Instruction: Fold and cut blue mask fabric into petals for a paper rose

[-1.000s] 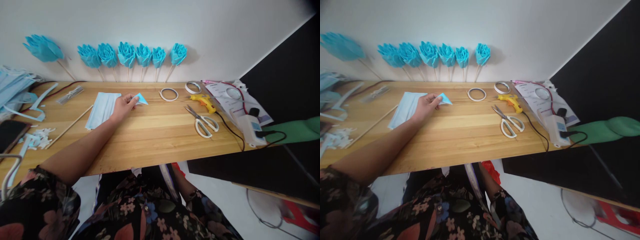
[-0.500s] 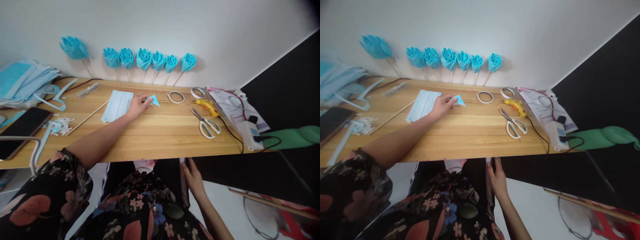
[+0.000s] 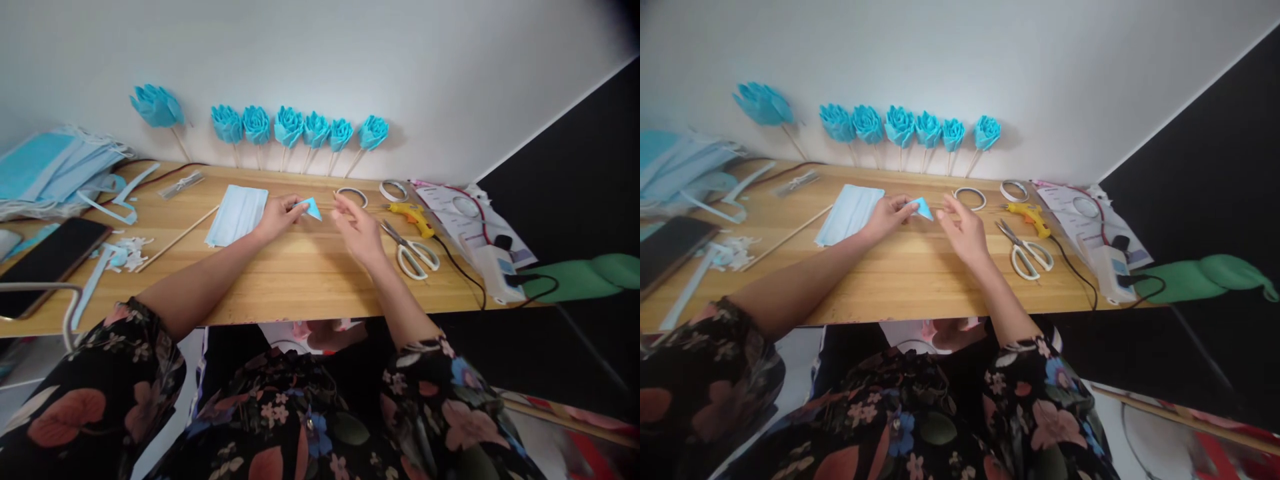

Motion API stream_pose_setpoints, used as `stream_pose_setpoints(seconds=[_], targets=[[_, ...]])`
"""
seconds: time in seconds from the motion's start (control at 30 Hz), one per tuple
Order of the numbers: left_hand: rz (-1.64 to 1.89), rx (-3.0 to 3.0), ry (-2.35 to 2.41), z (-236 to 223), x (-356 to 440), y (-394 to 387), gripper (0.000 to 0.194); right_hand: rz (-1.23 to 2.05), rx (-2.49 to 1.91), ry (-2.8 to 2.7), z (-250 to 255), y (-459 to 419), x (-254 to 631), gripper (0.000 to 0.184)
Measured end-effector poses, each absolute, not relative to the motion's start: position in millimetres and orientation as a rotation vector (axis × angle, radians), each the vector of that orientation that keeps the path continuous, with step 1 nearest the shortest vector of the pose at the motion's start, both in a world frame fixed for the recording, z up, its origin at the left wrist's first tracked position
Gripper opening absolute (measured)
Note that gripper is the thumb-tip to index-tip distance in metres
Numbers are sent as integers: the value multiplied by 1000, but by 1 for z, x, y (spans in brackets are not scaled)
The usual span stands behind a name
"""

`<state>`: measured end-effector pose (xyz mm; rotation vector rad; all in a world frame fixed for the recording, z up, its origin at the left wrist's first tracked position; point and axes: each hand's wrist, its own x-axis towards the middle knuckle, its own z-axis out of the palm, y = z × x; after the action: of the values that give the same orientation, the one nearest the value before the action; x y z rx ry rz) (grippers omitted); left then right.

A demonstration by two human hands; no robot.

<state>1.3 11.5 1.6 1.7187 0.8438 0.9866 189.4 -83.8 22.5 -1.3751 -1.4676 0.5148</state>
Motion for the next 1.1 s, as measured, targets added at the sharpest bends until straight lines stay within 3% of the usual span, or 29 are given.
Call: stream_pose_setpoints(seconds=[0.23,0.43,0.8,1.1], targets=[[1026,1730,916,0,2,17,35,673,-1318,-1730,15,-3,181,29],[1096,1579,906,-7,2,26,38,569,-1308,-1593,3,5,174,38],[1088,1483,841,-7,0,30,51,816,-1220,-1424,-17,4,173,51],[1216,1309,947,-6,6,30,27,882,-1265,-1409,-13,-3,166,43]])
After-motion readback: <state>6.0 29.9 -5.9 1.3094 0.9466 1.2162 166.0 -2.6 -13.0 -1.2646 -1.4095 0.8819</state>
